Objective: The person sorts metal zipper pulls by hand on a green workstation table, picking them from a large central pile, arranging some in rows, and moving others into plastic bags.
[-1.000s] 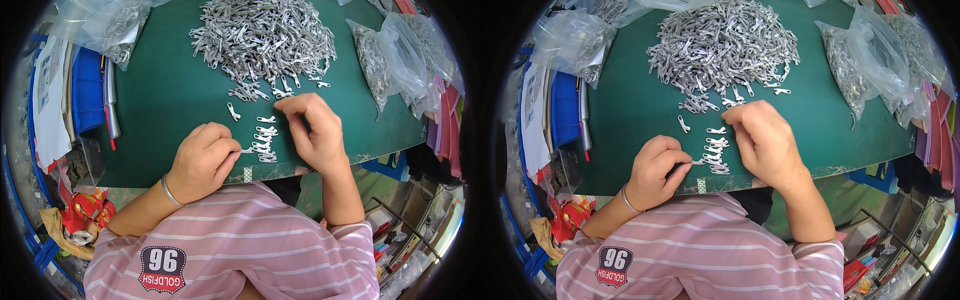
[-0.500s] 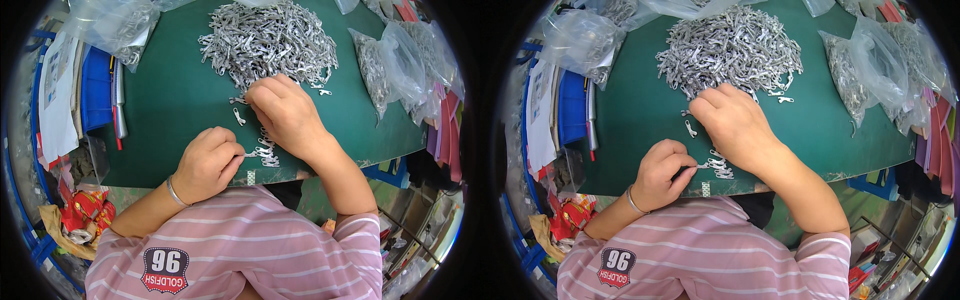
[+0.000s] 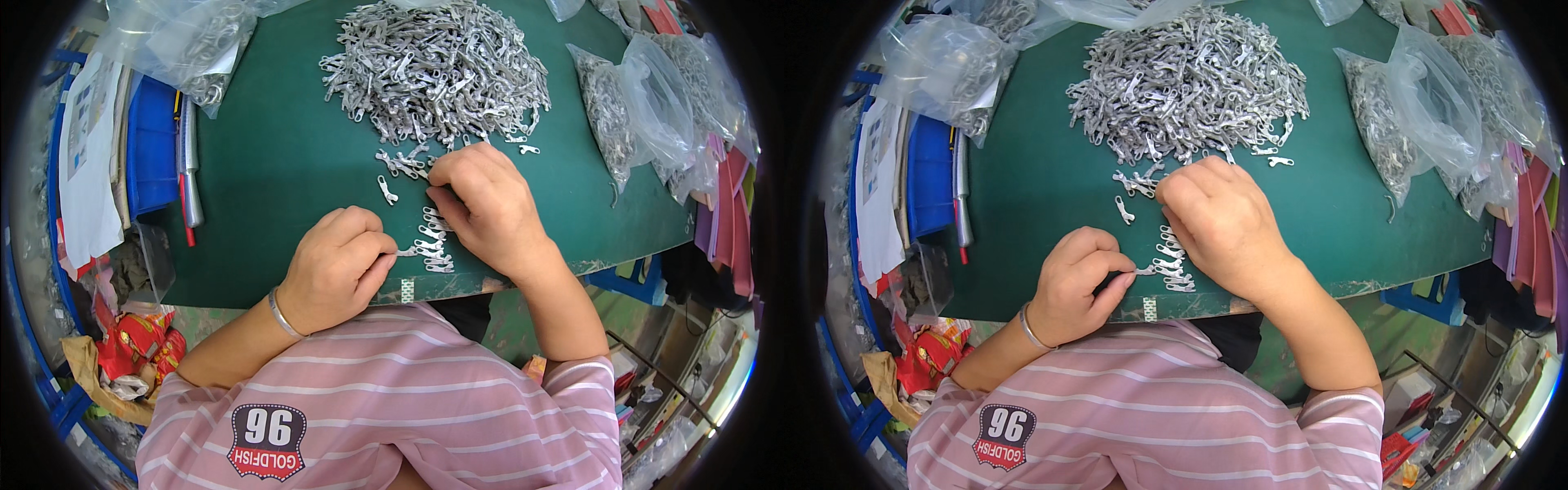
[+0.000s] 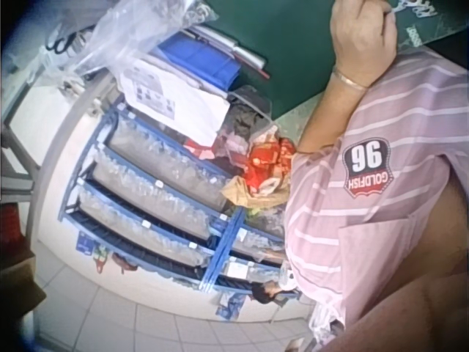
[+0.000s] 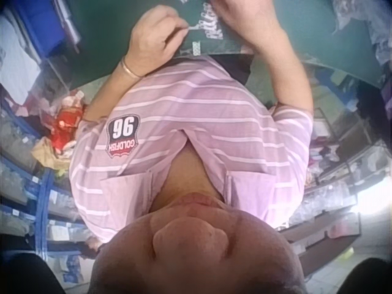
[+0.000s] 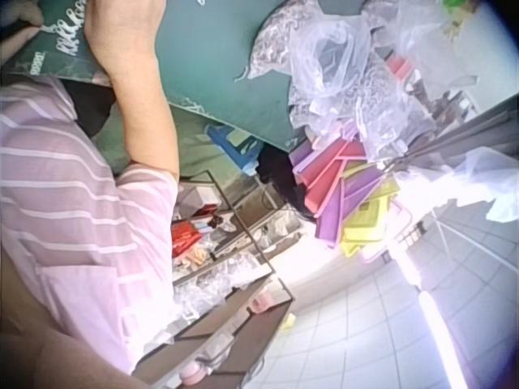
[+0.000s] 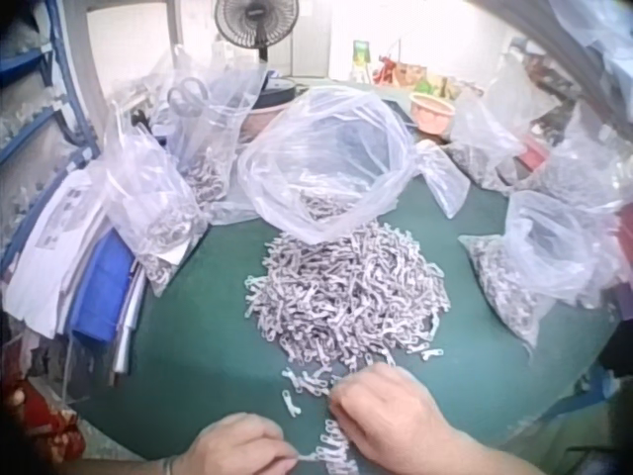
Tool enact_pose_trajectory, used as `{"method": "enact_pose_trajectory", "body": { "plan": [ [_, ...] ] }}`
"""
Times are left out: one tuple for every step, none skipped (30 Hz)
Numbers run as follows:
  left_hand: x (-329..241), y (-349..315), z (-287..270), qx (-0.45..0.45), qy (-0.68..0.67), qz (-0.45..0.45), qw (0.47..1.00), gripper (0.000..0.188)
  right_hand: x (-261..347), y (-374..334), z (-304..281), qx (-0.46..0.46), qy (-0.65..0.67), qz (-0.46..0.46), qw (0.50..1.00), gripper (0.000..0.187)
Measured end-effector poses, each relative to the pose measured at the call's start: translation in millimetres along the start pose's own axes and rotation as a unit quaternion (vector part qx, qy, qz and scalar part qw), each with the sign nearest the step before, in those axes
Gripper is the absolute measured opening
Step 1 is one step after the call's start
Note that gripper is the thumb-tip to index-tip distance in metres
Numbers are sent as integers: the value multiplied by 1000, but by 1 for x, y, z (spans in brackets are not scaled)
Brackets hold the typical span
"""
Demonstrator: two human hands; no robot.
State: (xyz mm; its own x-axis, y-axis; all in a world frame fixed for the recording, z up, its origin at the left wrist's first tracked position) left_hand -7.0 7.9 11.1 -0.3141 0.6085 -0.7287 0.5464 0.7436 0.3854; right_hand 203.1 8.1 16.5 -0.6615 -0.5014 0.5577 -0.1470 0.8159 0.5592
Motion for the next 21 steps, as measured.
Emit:
{"method": "enact_pose_trajectory", "body": {
  "plan": [
    [0,0,0,0,-2,0,1000,17,0,-2,2,-5,-9,-10,1000,23],
    [0,1,0,1,-4,0,1000,17,0,-1,0,9,-11,-2,1000,22],
    [0,0,0,3,-5,-2,1000,17,0,-1,-4,24,-11,6,1000,22],
    [1,0,1,4,-7,-4,1000,17,0,-2,-8,39,-11,15,999,22],
    [1,-1,0,2,-3,-3,1000,17,0,-1,-11,34,6,21,999,22],
    [1,-1,0,1,-3,-1,1000,18,-1,-2,-16,30,20,29,999,21],
    [1,-1,0,-1,-3,2,1000,18,-2,-3,-19,26,33,37,998,21],
    [1,-1,1,-2,-1,1,1000,18,-4,-4,-22,8,15,53,998,21],
    [1,-1,0,-2,2,1,1000,18,-4,-6,-23,-7,15,60,998,21],
    [1,0,0,-2,4,1,1000,17,-5,-8,-23,-21,16,66,997,22],
    [0,0,1,-2,3,0,1000,17,-5,-10,-22,-36,17,71,997,22],
    [0,0,1,-3,3,0,1000,18,-1,-10,-18,-37,26,83,995,21],
    [0,0,0,-4,4,0,1000,18,0,-11,-15,-19,29,67,997,20],
    [0,-1,0,-5,4,-2,1000,18,0,-11,-12,0,31,50,998,20],
    [1,-2,0,-7,4,-3,1000,18,0,-12,-10,18,33,33,999,20],
    [1,-3,0,-8,4,-5,1000,18,0,-15,-9,26,33,31,999,20],
    [0,-3,0,-12,5,-5,1000,18,1,-16,-12,45,50,39,997,20],
    [0,-4,0,-17,6,-6,1000,17,2,-16,-16,65,68,45,995,20],
    [0,-5,-1,-22,7,-8,1000,17,2,-15,-19,85,87,50,991,20],
    [1,-5,-1,-24,9,-12,1000,17,1,-12,-20,74,107,49,990,21],
    [1,-5,-1,-24,9,-15,1000,17,1,-9,-21,51,83,40,994,21]
  ]
}}
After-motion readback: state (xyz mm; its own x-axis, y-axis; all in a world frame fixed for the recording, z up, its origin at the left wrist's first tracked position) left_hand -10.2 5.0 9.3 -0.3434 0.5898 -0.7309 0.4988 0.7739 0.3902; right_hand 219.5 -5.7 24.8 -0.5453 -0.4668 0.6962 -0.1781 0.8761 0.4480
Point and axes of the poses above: each hand's wrist, its own y-axis towards the middle knuckle, its own z-axis out of the palm, x = y × z, the point moved 2 cm from there along y, towards the middle knuckle, and after that the axes turned 9 degrees about -x, right-handed, at the moved point
